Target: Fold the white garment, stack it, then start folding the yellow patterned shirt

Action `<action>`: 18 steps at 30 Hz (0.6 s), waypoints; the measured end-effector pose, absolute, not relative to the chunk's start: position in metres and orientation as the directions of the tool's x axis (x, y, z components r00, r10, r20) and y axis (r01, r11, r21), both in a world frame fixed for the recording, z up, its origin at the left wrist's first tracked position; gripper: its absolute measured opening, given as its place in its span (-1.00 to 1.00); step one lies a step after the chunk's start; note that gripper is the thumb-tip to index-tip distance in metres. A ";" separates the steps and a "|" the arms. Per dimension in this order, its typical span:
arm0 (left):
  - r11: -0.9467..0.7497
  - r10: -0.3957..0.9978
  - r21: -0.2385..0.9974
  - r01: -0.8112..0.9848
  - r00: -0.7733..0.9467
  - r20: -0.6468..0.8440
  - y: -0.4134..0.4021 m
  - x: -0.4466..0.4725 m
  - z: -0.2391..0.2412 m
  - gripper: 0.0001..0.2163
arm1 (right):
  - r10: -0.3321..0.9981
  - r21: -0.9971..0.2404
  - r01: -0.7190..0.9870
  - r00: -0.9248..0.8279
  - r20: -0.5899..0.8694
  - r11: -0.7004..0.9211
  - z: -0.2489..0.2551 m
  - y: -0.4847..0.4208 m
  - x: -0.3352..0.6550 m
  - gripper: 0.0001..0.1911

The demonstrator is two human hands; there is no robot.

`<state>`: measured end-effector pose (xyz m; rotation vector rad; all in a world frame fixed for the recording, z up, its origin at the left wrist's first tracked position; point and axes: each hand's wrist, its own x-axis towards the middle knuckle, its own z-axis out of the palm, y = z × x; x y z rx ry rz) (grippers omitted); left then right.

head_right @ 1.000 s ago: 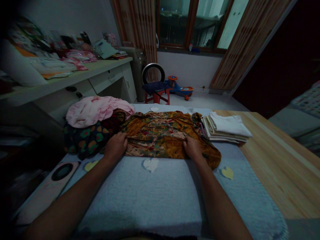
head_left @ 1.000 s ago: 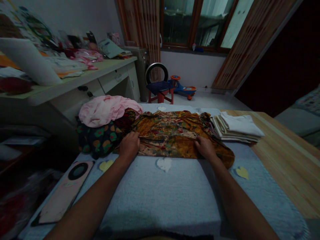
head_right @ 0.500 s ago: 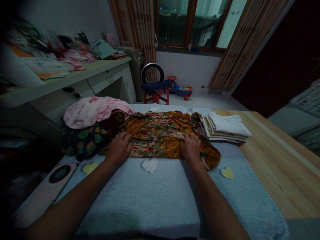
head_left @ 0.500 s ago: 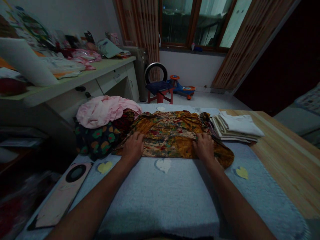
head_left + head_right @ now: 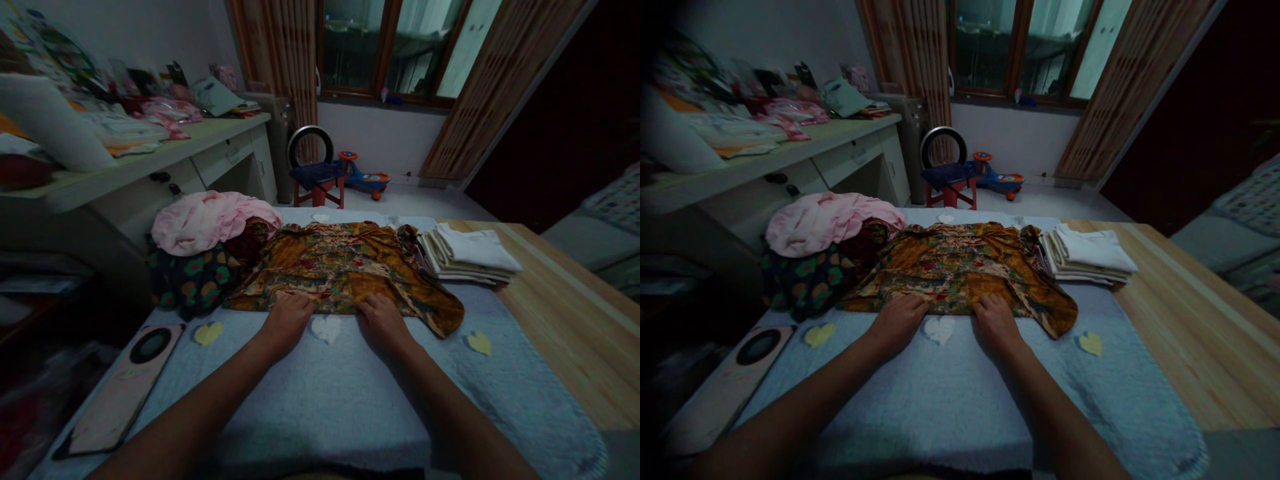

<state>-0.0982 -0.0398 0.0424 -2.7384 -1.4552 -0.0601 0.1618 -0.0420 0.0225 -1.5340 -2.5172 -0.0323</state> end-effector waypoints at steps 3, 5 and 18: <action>-0.545 0.835 -0.061 0.836 0.548 0.053 -0.038 -0.094 0.041 -0.88 | 0.873 -0.064 0.879 -0.457 0.167 0.473 0.020 -0.038 0.161 -0.83; -0.533 0.842 -0.057 0.844 0.536 0.060 -0.037 -0.092 0.041 -0.87 | 0.877 -0.064 0.883 -0.449 0.172 0.464 0.020 -0.037 0.161 -0.83; -0.375 0.926 0.193 0.907 0.355 0.130 -0.037 -0.097 0.035 -0.72 | 0.913 -0.121 0.916 -0.356 0.198 0.383 0.022 -0.037 0.160 -0.85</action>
